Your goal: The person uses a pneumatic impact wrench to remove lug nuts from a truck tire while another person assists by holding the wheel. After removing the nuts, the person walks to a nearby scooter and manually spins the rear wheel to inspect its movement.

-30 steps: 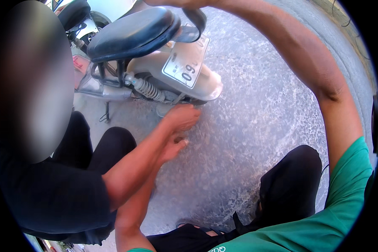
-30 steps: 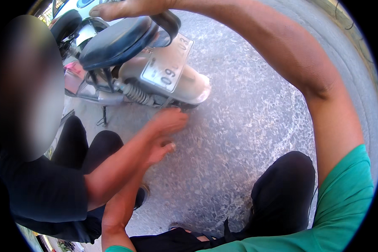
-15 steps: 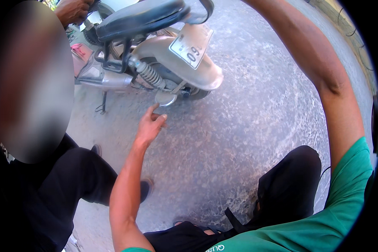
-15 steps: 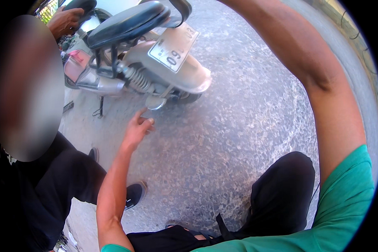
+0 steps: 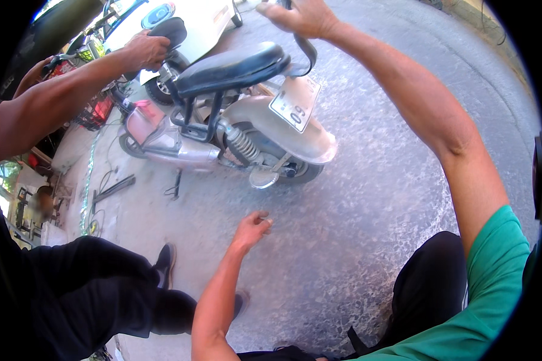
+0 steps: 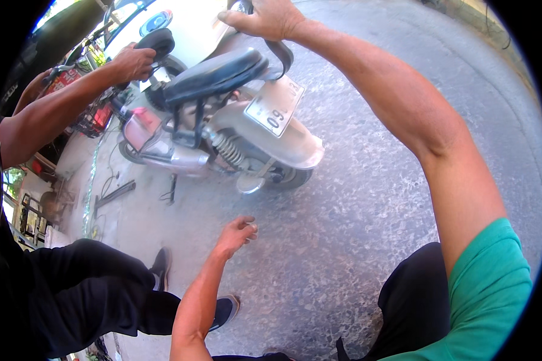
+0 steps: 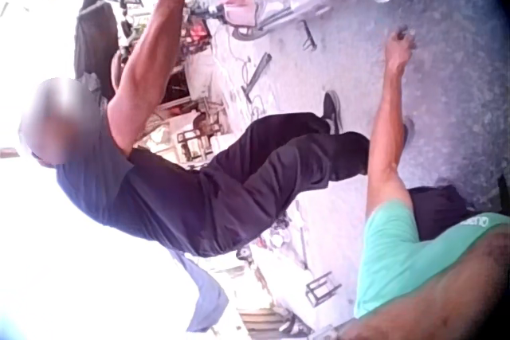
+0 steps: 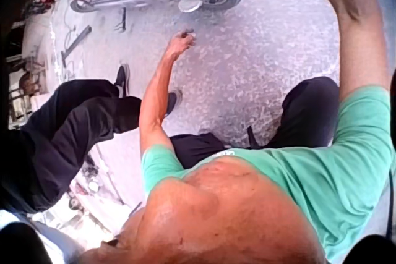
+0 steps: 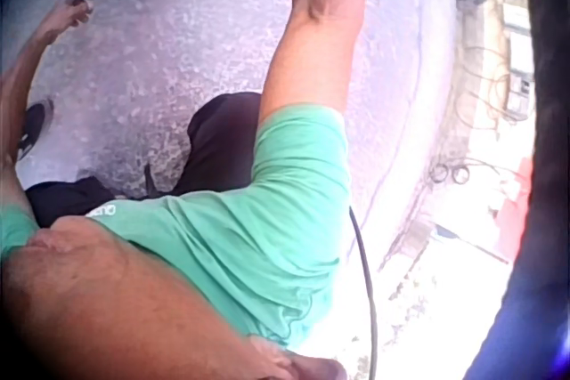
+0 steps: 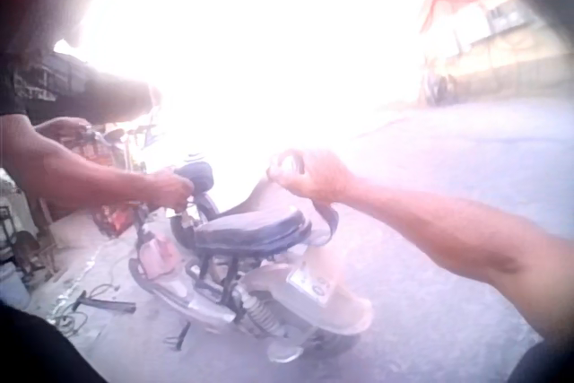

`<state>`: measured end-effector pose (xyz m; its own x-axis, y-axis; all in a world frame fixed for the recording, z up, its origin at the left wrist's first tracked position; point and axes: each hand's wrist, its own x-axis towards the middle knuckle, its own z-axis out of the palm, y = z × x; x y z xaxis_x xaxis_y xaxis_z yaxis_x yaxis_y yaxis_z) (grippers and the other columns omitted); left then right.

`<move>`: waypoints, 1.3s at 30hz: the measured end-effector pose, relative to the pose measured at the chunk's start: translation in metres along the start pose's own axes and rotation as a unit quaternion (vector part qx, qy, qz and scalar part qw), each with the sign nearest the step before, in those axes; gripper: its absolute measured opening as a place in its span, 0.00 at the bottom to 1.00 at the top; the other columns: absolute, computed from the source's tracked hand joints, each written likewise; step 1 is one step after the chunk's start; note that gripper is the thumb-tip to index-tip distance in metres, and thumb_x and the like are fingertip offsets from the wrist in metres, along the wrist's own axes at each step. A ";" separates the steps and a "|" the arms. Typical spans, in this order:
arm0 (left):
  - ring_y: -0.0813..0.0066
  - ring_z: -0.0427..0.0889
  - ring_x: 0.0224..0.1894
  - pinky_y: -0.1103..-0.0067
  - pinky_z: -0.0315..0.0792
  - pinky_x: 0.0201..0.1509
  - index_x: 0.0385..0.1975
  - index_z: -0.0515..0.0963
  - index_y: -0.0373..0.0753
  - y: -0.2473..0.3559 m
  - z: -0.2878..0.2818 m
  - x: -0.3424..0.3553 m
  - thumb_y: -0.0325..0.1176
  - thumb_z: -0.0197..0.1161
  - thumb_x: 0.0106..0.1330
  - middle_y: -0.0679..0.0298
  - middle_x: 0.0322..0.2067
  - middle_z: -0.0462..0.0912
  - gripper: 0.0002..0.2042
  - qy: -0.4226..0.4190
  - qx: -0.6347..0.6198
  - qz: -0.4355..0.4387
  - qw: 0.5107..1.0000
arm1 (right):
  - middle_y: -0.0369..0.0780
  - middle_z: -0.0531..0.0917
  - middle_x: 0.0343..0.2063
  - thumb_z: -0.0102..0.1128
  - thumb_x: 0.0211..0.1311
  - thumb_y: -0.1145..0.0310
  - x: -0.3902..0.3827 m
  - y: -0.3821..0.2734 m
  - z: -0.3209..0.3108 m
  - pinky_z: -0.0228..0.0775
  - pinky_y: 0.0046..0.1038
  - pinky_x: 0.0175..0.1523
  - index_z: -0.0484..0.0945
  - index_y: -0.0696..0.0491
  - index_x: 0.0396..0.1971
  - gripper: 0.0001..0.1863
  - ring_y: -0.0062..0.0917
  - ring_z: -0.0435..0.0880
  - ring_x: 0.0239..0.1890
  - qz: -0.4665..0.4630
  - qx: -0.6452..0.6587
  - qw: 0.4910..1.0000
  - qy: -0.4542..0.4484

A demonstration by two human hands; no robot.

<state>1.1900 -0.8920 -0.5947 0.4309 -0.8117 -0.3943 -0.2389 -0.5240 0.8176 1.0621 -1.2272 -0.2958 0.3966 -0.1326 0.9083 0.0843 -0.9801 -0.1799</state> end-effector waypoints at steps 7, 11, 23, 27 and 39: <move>0.68 0.84 0.44 0.73 0.74 0.46 0.60 0.72 0.34 -0.010 -0.006 0.002 0.38 0.61 0.67 0.57 0.45 0.83 0.24 -0.005 -0.007 -0.004 1.000 | 0.43 0.87 0.34 0.57 0.62 0.55 0.003 -0.012 -0.007 0.76 0.33 0.46 0.84 0.49 0.41 0.16 0.32 0.85 0.38 0.001 0.031 0.999 -0.038; 0.68 0.84 0.43 0.73 0.74 0.46 0.60 0.72 0.34 -0.014 -0.012 0.001 0.39 0.62 0.67 0.57 0.45 0.83 0.24 -0.002 -0.004 -0.004 1.000 | 0.41 0.86 0.25 0.56 0.62 0.55 0.006 -0.042 -0.019 0.76 0.30 0.37 0.84 0.49 0.39 0.15 0.27 0.85 0.28 0.151 0.010 0.982 -0.114; 0.70 0.84 0.40 0.75 0.75 0.43 0.57 0.75 0.32 0.019 -0.020 -0.004 0.39 0.64 0.65 0.57 0.41 0.84 0.24 -0.008 0.007 -0.002 1.000 | 0.43 0.85 0.25 0.59 0.59 0.54 0.017 -0.026 -0.028 0.75 0.33 0.33 0.81 0.56 0.38 0.19 0.30 0.84 0.25 0.035 0.046 0.992 -0.113; 0.70 0.85 0.39 0.75 0.75 0.43 0.56 0.76 0.32 0.028 -0.031 -0.002 0.39 0.65 0.65 0.56 0.39 0.84 0.23 -0.019 -0.004 0.007 1.000 | 0.46 0.86 0.35 0.61 0.56 0.53 0.028 -0.014 -0.030 0.76 0.35 0.36 0.80 0.56 0.35 0.20 0.33 0.85 0.29 -0.058 0.022 0.994 -0.090; 0.71 0.84 0.38 0.75 0.76 0.42 0.55 0.76 0.31 0.069 -0.086 -0.011 0.37 0.64 0.65 0.56 0.39 0.84 0.22 -0.037 0.005 -0.006 0.999 | 0.42 0.82 0.30 0.63 0.54 0.55 0.069 -0.034 -0.067 0.71 0.35 0.38 0.77 0.55 0.30 0.17 0.33 0.80 0.32 -0.002 -0.035 0.982 -0.187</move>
<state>1.2435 -0.8971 -0.4979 0.3691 -0.8218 -0.4341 -0.2429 -0.5361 0.8084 1.0256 -1.2132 -0.2014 0.7057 -0.0768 0.7043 0.0299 -0.9900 -0.1380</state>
